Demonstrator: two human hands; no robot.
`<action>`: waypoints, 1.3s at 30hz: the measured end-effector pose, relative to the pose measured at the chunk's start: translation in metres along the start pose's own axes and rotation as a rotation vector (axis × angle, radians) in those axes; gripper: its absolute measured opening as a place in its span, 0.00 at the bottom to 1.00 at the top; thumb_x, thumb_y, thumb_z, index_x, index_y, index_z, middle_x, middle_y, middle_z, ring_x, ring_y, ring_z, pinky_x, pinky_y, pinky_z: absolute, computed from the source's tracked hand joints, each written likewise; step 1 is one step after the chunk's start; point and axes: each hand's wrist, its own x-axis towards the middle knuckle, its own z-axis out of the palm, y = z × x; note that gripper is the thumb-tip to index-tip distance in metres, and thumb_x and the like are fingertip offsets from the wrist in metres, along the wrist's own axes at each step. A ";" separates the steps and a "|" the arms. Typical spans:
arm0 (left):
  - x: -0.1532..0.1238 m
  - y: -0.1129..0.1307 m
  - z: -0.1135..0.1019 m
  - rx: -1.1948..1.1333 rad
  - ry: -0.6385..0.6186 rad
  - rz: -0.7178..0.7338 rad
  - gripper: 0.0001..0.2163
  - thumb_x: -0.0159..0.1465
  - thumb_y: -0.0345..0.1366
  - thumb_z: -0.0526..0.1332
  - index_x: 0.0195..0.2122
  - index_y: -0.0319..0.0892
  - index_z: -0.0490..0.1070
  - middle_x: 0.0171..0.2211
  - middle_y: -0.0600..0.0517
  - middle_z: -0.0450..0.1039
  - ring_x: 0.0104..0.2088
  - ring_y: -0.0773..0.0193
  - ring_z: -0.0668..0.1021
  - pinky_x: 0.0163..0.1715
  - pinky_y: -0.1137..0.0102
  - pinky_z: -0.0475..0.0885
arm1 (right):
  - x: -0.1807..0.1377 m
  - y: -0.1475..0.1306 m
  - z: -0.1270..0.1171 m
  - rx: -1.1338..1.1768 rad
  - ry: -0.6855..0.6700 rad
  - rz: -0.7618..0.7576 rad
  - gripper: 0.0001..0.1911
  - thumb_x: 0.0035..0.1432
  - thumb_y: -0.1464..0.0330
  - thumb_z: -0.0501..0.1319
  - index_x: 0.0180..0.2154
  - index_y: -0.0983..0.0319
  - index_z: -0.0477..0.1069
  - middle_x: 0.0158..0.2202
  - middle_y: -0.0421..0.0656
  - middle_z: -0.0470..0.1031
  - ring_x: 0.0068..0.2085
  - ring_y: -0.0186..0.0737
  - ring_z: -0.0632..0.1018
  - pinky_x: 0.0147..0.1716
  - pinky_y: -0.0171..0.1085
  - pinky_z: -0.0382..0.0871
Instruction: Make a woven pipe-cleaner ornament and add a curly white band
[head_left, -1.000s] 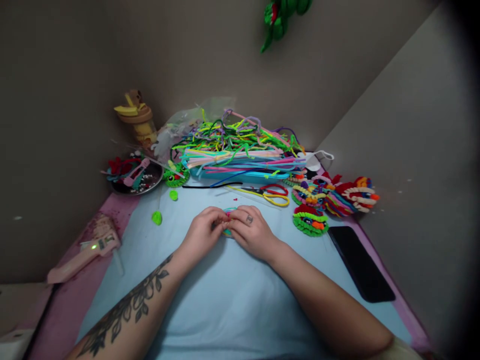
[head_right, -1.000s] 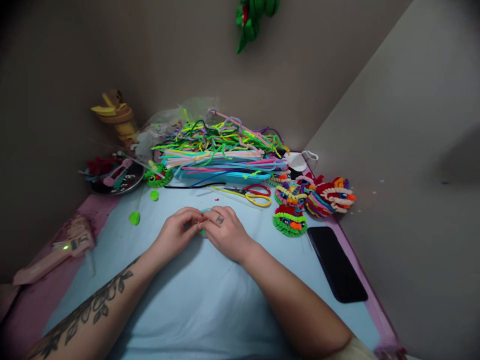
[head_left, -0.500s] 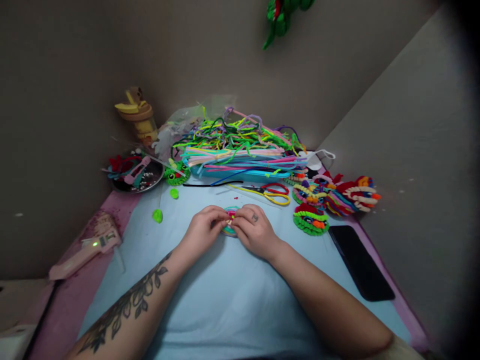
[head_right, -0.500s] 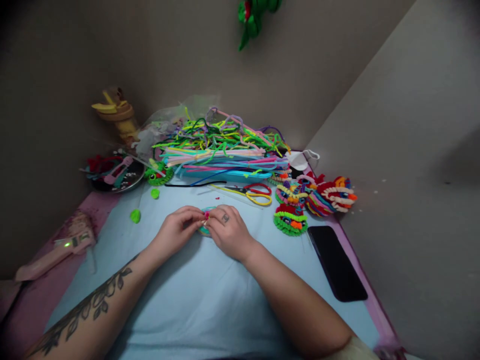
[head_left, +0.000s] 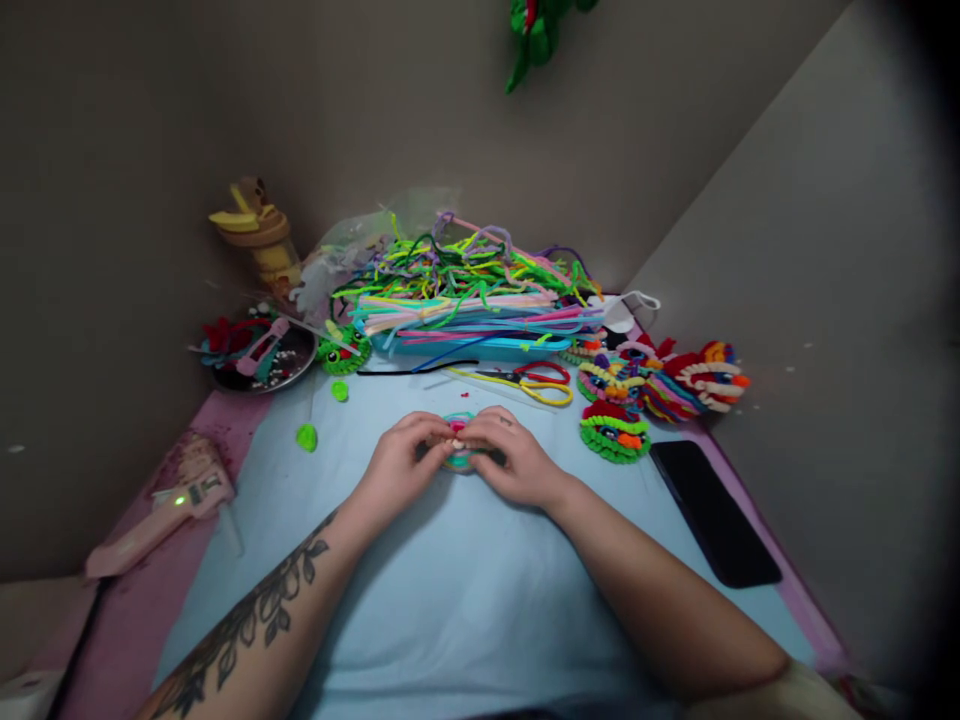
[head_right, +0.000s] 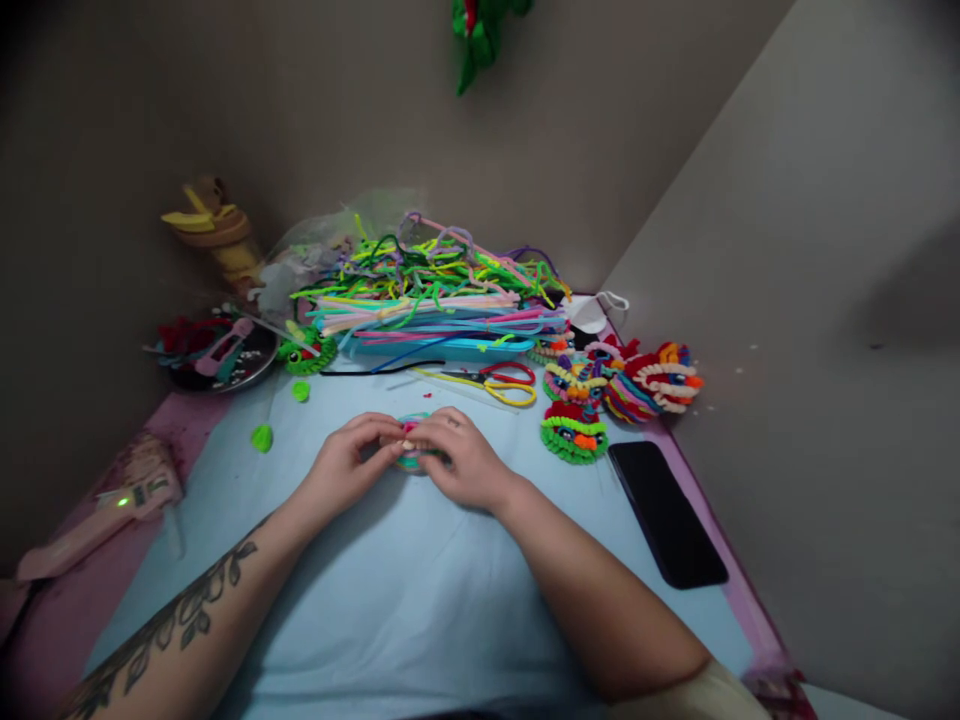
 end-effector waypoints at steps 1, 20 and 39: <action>0.000 0.001 0.000 -0.008 -0.001 -0.003 0.05 0.61 0.34 0.61 0.36 0.43 0.76 0.38 0.48 0.75 0.40 0.61 0.77 0.41 0.67 0.72 | -0.001 0.001 -0.001 0.030 0.012 0.027 0.15 0.55 0.76 0.57 0.45 0.58 0.68 0.39 0.45 0.74 0.43 0.42 0.72 0.44 0.45 0.69; -0.002 0.006 0.002 0.139 -0.088 0.105 0.09 0.62 0.28 0.57 0.36 0.42 0.76 0.43 0.46 0.73 0.45 0.60 0.76 0.47 0.62 0.70 | -0.001 0.016 -0.008 0.196 -0.063 0.114 0.07 0.58 0.75 0.60 0.35 0.59 0.75 0.39 0.44 0.67 0.43 0.39 0.72 0.46 0.41 0.67; -0.005 0.014 0.001 0.825 0.075 0.382 0.06 0.61 0.32 0.60 0.33 0.46 0.77 0.40 0.46 0.71 0.43 0.53 0.70 0.41 0.60 0.69 | -0.002 0.019 -0.007 0.227 -0.118 0.237 0.31 0.46 0.84 0.52 0.51 0.57 0.69 0.55 0.46 0.67 0.58 0.41 0.67 0.58 0.47 0.59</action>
